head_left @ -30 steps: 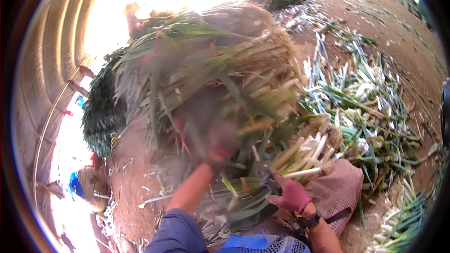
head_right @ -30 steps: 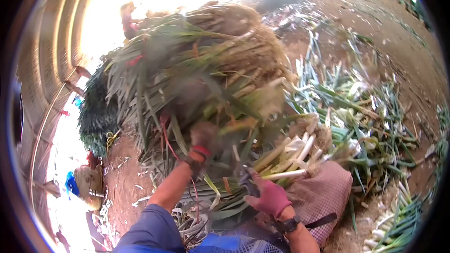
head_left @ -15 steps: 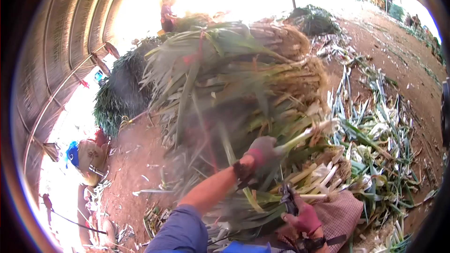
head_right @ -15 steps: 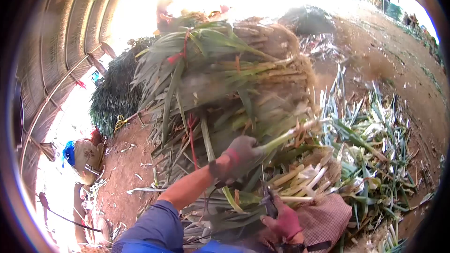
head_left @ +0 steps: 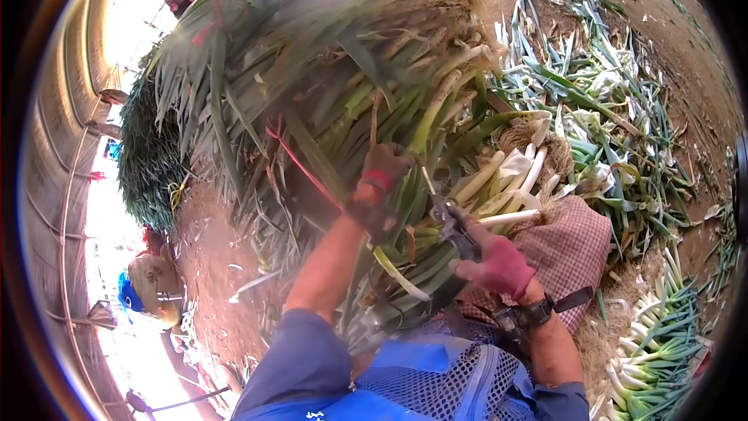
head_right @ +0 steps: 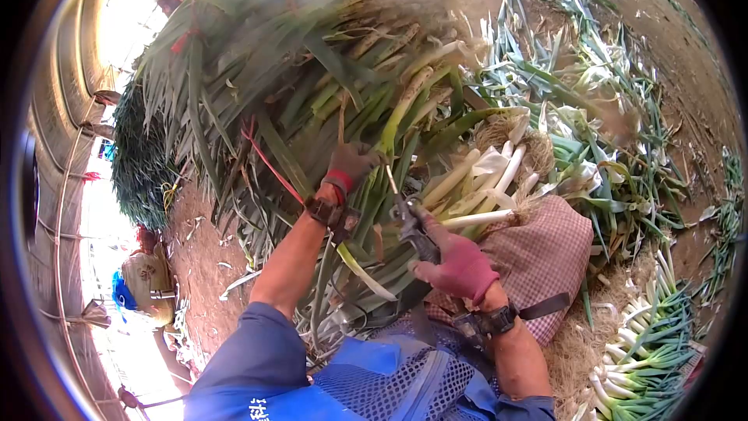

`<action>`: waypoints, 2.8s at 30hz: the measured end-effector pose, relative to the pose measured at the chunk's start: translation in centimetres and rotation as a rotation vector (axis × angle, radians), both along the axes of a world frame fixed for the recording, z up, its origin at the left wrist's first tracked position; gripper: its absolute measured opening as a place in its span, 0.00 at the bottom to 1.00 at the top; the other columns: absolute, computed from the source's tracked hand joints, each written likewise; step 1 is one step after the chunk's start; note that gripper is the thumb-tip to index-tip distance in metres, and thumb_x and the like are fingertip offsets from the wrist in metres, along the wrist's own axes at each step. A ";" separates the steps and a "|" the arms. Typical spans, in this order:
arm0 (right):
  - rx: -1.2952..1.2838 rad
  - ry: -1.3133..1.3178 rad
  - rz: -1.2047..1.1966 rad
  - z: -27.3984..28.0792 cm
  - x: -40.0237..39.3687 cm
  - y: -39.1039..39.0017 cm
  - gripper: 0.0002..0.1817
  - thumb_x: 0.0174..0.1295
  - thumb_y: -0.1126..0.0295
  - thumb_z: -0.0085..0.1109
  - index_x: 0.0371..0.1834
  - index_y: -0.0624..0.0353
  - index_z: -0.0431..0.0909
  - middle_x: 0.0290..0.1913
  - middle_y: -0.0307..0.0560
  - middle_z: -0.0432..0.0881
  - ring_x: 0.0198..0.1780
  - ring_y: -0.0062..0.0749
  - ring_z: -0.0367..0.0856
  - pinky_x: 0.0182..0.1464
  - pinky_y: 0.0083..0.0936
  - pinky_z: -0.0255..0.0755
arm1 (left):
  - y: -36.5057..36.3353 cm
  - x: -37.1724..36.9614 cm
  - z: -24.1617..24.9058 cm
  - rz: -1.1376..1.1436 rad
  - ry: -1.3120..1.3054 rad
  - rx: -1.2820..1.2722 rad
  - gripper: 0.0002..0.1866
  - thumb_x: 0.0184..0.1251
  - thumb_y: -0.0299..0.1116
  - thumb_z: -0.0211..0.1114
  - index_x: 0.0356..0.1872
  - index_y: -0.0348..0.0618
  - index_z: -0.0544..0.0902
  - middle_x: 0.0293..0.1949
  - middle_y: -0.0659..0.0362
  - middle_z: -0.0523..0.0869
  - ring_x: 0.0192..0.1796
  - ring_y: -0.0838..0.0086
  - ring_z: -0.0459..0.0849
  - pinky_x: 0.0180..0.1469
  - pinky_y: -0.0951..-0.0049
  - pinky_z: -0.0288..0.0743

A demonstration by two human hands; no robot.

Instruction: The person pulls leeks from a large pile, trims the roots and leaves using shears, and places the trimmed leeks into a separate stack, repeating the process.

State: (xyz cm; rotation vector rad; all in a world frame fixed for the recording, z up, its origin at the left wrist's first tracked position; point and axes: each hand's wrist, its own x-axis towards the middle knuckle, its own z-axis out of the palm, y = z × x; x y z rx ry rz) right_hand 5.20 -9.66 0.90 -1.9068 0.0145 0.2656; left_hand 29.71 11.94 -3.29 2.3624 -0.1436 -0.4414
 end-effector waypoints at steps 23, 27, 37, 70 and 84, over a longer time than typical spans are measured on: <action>-0.075 0.027 -0.085 -1.1 5.5 -2.4 0.50 0.59 0.56 0.72 0.85 0.54 0.61 0.50 0.69 0.88 0.53 0.61 0.89 0.59 0.42 0.80 | -0.1 -1.6 0.0 0.023 -0.002 0.005 0.21 0.61 0.43 0.79 0.44 0.31 0.92 0.33 0.54 0.93 0.35 0.74 0.88 0.43 0.69 0.81; -0.092 -0.080 -0.056 -1.0 3.4 -2.0 0.50 0.57 0.57 0.74 0.84 0.56 0.63 0.46 0.69 0.88 0.51 0.61 0.89 0.58 0.44 0.80 | -0.3 -6.3 -1.1 -0.107 0.065 -0.035 0.22 0.62 0.45 0.77 0.46 0.34 0.92 0.37 0.50 0.94 0.38 0.69 0.90 0.46 0.66 0.83; -0.122 -0.009 -0.271 -1.5 1.9 -4.4 0.53 0.57 0.59 0.72 0.88 0.37 0.57 0.45 0.57 0.91 0.42 0.50 0.92 0.49 0.38 0.84 | -1.7 -6.8 5.9 -0.134 -0.387 0.419 0.31 0.66 0.53 0.72 0.65 0.48 0.84 0.58 0.46 0.87 0.59 0.50 0.88 0.61 0.54 0.81; -0.197 0.199 -0.375 -2.2 12.5 -4.8 0.50 0.61 0.54 0.71 0.87 0.50 0.59 0.49 0.66 0.90 0.50 0.57 0.91 0.57 0.43 0.82 | 5.5 -12.4 2.4 -0.196 -0.069 0.549 0.25 0.61 0.49 0.75 0.54 0.44 0.87 0.48 0.47 0.93 0.52 0.50 0.91 0.58 0.53 0.82; 0.024 0.117 -0.006 -1.6 1.6 -0.2 0.49 0.61 0.53 0.69 0.87 0.47 0.58 0.45 0.67 0.89 0.47 0.62 0.90 0.54 0.46 0.81 | -0.7 -6.3 3.0 -0.300 -0.372 0.561 0.19 0.65 0.48 0.69 0.52 0.50 0.89 0.46 0.46 0.91 0.51 0.47 0.90 0.56 0.50 0.82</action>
